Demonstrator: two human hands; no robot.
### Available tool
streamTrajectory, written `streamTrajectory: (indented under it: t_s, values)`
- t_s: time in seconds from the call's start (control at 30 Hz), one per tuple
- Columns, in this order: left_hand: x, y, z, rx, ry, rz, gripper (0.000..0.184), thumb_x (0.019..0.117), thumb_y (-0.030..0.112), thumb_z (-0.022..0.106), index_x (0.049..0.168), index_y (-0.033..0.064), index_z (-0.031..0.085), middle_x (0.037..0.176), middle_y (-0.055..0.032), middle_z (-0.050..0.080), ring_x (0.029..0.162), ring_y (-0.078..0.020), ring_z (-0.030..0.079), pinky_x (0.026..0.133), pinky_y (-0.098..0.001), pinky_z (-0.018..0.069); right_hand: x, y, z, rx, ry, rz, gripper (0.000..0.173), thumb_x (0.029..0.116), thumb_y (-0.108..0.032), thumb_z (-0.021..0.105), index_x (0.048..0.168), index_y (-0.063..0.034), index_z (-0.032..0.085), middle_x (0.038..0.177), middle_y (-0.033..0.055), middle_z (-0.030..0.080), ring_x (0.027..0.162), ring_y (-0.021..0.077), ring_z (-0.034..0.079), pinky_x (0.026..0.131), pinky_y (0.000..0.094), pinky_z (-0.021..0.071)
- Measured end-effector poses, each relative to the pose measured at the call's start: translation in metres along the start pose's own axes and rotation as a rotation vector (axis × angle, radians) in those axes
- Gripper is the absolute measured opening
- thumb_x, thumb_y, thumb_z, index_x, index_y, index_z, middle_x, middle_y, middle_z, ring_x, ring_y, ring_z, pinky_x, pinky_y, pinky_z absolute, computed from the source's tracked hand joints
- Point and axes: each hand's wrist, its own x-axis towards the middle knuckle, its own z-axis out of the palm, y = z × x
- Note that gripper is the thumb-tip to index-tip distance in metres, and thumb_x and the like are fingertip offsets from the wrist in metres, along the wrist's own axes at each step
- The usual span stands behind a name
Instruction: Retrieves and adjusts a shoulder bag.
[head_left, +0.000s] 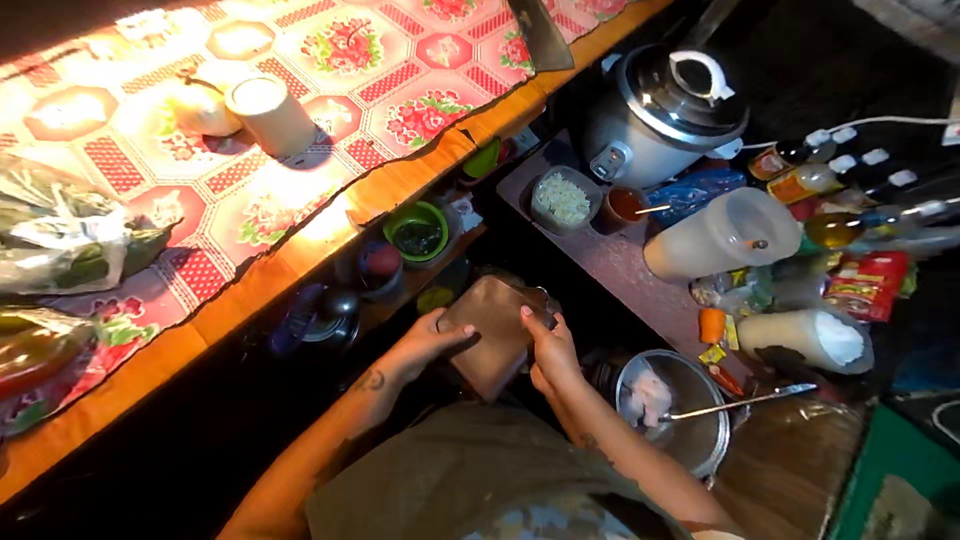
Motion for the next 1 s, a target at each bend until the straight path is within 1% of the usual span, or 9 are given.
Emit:
streamTrajectory:
  t_s: [0.2, 0.3, 0.37, 0.4, 0.47, 0.6, 0.73, 0.83, 1.0]
  values:
    - [-0.048, 0.021, 0.006, 0.248, 0.001, 0.397, 0.019, 0.0921, 0.003, 0.072, 0.111, 0.0014, 0.07, 0.102, -0.0011, 0.074, 0.095, -0.0033, 0.07, 0.089, -0.0249, 0.0595, -0.033, 0.026, -0.032, 0.134, -0.151, 0.155, 0.038, 0.1041, -0.013, 0.059, 0.138, 0.0002, 0.046, 0.113, 0.0148, 0.067, 0.097, 0.0203, 0.07, 0.085, 0.0379, 0.0604]
    - [-0.081, 0.036, 0.006, 0.468, -0.252, 0.797, 0.015, 0.0955, 0.009, 0.069, 0.105, -0.0006, 0.075, 0.096, -0.0005, 0.076, 0.09, 0.0024, 0.069, 0.084, -0.0174, 0.058, -0.037, 0.021, -0.074, -0.069, -0.452, 0.094, 0.026, 0.1064, -0.008, 0.048, 0.128, 0.0046, 0.052, 0.098, 0.0095, 0.071, 0.085, 0.0148, 0.071, 0.079, 0.032, 0.0616]
    - [-0.1, 0.045, 0.006, 0.513, -0.501, 0.887, 0.02, 0.1019, 0.016, 0.064, 0.111, 0.0019, 0.075, 0.101, -0.0025, 0.076, 0.094, 0.0012, 0.068, 0.088, -0.0175, 0.0551, -0.034, 0.01, -0.108, -0.536, -0.506, -0.094, 0.023, 0.1027, -0.009, 0.055, 0.121, 0.004, 0.062, 0.098, 0.0024, 0.069, 0.086, 0.003, 0.065, 0.08, 0.0222, 0.0553]
    - [-0.109, 0.049, 0.009, 0.535, -0.593, 0.92, 0.021, 0.1035, 0.019, 0.06, 0.111, 0.0055, 0.074, 0.102, -0.0022, 0.076, 0.096, -0.0007, 0.068, 0.089, -0.0195, 0.0552, -0.034, 0.005, -0.123, -0.75, -0.426, -0.202, 0.02, 0.0984, -0.014, 0.063, 0.112, -0.0004, 0.068, 0.096, 0.003, 0.069, 0.086, 0.0055, 0.064, 0.08, 0.0259, 0.0536]
    - [-0.126, 0.057, 0.02, 0.613, -0.686, 1.0, 0.021, 0.1045, 0.021, 0.055, 0.106, 0.0099, 0.073, 0.101, -0.0037, 0.075, 0.095, -0.0068, 0.069, 0.085, -0.0243, 0.0553, -0.043, -0.012, -0.147, -0.956, -0.287, -0.38, 0.043, 0.0926, -0.015, 0.069, 0.133, 0.0015, 0.064, 0.125, 0.0197, 0.068, 0.113, 0.027, 0.066, 0.1, 0.0454, 0.0537]
    - [-0.136, 0.063, 0.057, 0.74, -0.747, 1.104, 0.026, 0.1059, 0.015, 0.05, 0.104, 0.0099, 0.076, 0.104, -0.0087, 0.078, 0.096, -0.0154, 0.073, 0.085, -0.0295, 0.0572, -0.06, -0.042, -0.164, -0.618, -0.342, -0.881, 0.021, 0.1002, -0.021, 0.06, 0.104, -0.005, 0.074, 0.115, 0.0067, 0.071, 0.109, 0.0097, 0.066, 0.092, 0.0254, 0.0571]
    - [-0.128, 0.062, 0.098, 0.83, -0.781, 1.134, 0.025, 0.1045, 0.013, 0.051, 0.108, 0.0103, 0.076, 0.103, -0.0096, 0.078, 0.09, -0.0183, 0.075, 0.077, -0.0311, 0.0591, -0.076, -0.062, -0.166, -1.072, -0.793, -0.708, 0.025, 0.0966, -0.021, 0.057, 0.104, -0.0181, 0.081, 0.138, 0.016, 0.061, 0.135, 0.0303, 0.05, 0.11, 0.045, 0.0448]
    - [-0.124, 0.06, 0.122, 0.845, -0.836, 1.115, 0.025, 0.1057, 0.016, 0.051, 0.108, 0.0117, 0.076, 0.104, -0.0084, 0.078, 0.09, -0.0187, 0.074, 0.075, -0.0317, 0.0584, -0.068, -0.052, -0.166, -1.421, -0.693, -0.376, 0.033, 0.1009, -0.012, 0.053, 0.127, -0.0103, 0.072, 0.147, 0.0241, 0.052, 0.129, 0.0402, 0.057, 0.102, 0.0529, 0.0513]
    - [-0.118, 0.055, 0.151, 0.879, -0.902, 1.077, 0.028, 0.1065, 0.013, 0.05, 0.115, 0.0132, 0.076, 0.112, -0.0063, 0.077, 0.1, -0.0173, 0.074, 0.086, -0.0316, 0.0587, -0.06, -0.039, -0.191, -1.326, -0.639, -0.214, 0.057, 0.0942, -0.014, 0.066, 0.147, 0.0005, 0.05, 0.157, 0.0199, 0.042, 0.128, 0.0323, 0.06, 0.105, 0.0452, 0.0513]
